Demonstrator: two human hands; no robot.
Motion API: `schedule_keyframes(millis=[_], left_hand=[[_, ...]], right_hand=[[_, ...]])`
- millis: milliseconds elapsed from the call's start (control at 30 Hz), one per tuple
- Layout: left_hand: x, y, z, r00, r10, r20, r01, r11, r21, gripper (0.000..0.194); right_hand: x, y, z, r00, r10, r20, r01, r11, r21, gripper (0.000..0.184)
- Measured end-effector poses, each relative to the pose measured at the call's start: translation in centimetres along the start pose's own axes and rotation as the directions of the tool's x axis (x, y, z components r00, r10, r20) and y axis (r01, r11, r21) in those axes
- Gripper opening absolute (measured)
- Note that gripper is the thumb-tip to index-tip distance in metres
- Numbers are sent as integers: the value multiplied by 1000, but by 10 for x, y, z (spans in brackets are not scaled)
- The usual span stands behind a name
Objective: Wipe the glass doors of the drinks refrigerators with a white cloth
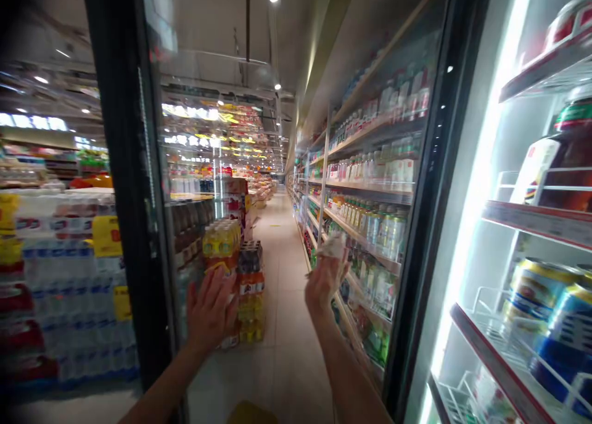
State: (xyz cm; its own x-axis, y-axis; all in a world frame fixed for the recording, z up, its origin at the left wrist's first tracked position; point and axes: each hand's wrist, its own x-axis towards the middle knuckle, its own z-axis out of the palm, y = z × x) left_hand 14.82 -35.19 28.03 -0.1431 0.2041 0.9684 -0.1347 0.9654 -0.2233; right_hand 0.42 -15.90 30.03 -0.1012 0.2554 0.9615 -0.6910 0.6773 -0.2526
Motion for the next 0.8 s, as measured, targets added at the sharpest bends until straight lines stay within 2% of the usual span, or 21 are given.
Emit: schedule_keyframes(millis=[33,100,133,167,200,233,267,333,400,433,467,533,600,633,700,733,800], left_hand=[[0,0,1,1000,2,-7,-2,1000,0,69],[0,0,4,1000,11,-19,-11,1000,2,71],[0,-1,5,1000,15,-21,-15,1000,0,71],[0,-2,6,1000,15,-22,-15,1000,-3,71],[0,-3,7,1000,9,-23,-9,1000,-7,70],[-1,-3,8,1000,5,-21,-5,1000,-11,70],[-1,-4,8,1000,0,-18,-1,1000,-16,69],[-1,-4,9,1000,-17,-16,17,1000,-21,69],[-1,-3,10,999,-28,-16,27,999,-16,69],[-1,-3,10,999,-27,-17,27,1000,-10,69],[-1,-3,10,999,-25,-20,25,1000,-1,69],[0,-4,11,1000,-10,-22,10,1000,11,71],[0,-5,11,1000,-3,-14,4,1000,9,72],[0,-6,11,1000,-2,-7,3,1000,6,72],[-1,-7,11,1000,-4,4,3,1000,4,72],[-1,-7,11,1000,-5,5,5,1000,5,72],[-2,-7,11,1000,-9,6,9,1000,8,71]], right_hand=[[-12,-16,1,990,-119,80,116,992,43,43],[-32,-35,1,917,-348,195,325,935,139,42],[-37,-34,0,878,-420,229,389,906,168,42],[-39,-27,-2,861,-446,245,416,894,166,43],[-37,-12,-4,867,-431,249,408,902,139,44],[-31,7,-7,892,-379,245,367,925,95,46],[-23,27,-8,931,-289,221,288,957,38,47],[-4,62,-9,994,-33,102,38,998,-54,48],[9,71,-5,989,148,-14,-148,987,-57,47],[12,65,-2,987,159,-23,-160,986,-39,45],[11,52,0,993,118,3,-118,993,-16,43],[3,15,4,991,-68,113,63,997,47,40],[-6,-17,6,944,-255,208,237,966,107,41],[-9,-25,5,915,-329,234,307,943,128,43],[-6,-20,3,884,-404,233,384,914,127,46],[-2,-9,1,893,-393,220,379,919,105,46],[13,23,-1,957,-245,154,243,969,35,47]])
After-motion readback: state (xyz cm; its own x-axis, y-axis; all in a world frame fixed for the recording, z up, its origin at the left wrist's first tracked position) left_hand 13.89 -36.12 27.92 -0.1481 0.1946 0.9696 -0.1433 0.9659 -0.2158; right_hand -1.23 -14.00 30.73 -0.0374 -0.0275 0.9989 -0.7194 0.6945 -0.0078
